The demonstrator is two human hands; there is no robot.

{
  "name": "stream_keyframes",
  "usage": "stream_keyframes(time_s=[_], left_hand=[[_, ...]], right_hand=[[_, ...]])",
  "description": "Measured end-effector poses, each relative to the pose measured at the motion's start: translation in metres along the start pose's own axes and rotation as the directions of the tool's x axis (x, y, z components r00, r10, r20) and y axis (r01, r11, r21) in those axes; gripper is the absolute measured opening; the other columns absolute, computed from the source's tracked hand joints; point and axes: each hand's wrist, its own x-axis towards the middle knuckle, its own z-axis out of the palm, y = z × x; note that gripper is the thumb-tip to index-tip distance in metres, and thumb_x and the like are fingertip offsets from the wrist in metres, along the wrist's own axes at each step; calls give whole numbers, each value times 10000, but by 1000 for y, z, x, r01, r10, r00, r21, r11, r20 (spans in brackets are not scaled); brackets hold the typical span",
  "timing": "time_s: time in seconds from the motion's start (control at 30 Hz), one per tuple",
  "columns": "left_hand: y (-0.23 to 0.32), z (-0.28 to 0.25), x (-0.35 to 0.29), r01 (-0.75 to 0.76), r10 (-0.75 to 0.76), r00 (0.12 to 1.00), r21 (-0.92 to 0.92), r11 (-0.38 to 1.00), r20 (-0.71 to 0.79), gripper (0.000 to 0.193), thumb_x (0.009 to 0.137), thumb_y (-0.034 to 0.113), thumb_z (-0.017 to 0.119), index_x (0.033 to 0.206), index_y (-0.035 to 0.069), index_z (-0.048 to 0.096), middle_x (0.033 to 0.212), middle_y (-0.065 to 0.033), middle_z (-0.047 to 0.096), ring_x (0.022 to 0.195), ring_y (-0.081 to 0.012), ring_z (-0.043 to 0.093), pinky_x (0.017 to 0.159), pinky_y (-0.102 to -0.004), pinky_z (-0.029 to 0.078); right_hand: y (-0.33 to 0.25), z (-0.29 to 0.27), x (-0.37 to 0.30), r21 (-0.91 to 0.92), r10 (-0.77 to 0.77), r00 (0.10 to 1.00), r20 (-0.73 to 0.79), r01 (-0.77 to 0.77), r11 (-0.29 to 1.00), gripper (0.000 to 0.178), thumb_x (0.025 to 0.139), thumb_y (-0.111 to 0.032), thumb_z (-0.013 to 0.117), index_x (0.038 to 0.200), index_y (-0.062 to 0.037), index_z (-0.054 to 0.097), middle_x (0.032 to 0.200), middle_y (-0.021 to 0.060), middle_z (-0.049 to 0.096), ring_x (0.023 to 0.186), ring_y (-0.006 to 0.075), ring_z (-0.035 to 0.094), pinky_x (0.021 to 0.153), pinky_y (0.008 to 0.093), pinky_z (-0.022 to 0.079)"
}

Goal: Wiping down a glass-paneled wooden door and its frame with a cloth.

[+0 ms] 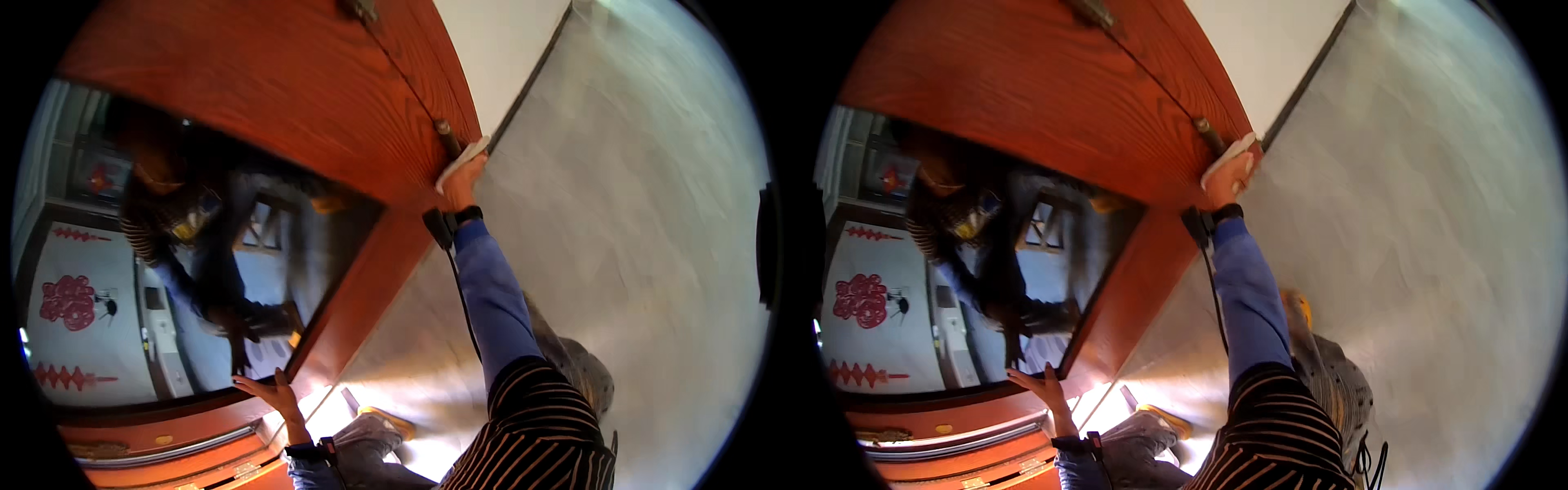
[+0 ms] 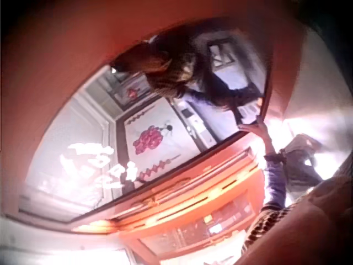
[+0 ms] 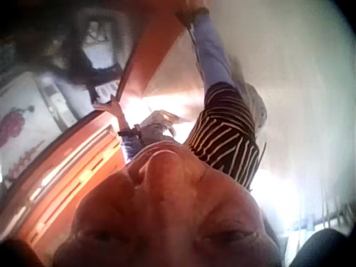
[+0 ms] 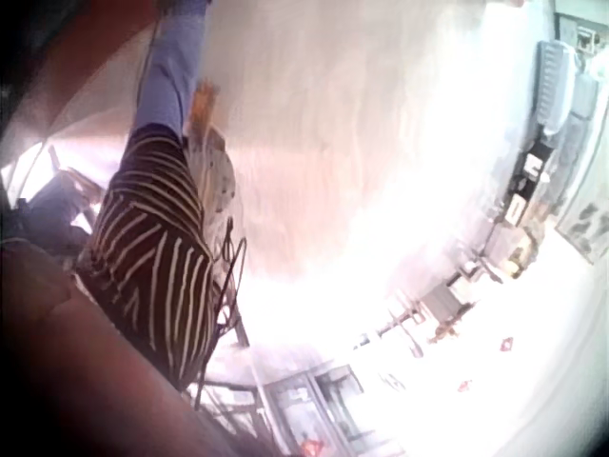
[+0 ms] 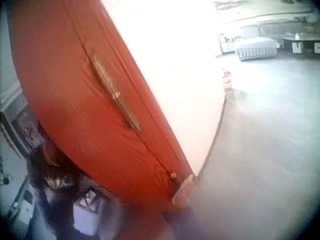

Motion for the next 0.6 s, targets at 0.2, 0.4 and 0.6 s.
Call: stream_keyframes(time_s=[0.2, 0.4, 0.6], left_hand=[[-16, 18, 2, 256, -225, 963, -236, 937, 150, 1095, 710, 43, 701, 1464, 53, -93, 1521, -228, -97, 1409, -367, -93, 1120, -482, 129], [10, 19, 12, 387, -336, 896, -141, 911, 289, 1174, 684, -14, 724, 1452, 90, -159, 1509, -226, -145, 1411, -356, -68, 1084, -461, 274], [-1, 26, 17, 378, -331, 906, -151, 914, 265, 1220, 636, -36, 754, 1448, 74, -150, 1506, -238, -120, 1408, -356, -30, 1069, -450, 306]], right_hand=[[-45, 22, -54, -869, 5, 902, 432, 414, 272, 482, 922, -336, 390, 931, 53, 675, 969, 267, 651, 930, 409, 605, 843, 463, 439], [-165, 134, -153, -274, 111, 643, 757, 158, 949, 433, 985, -341, 419, 876, 15, 641, 776, 69, 617, 749, 154, 561, 695, 308, 448], [-175, 203, -174, 143, -380, -96, 920, 985, 97, 450, 960, -145, 340, 1398, -56, 386, 1463, 142, 331, 1307, 327, 321, 1092, 393, 219]])
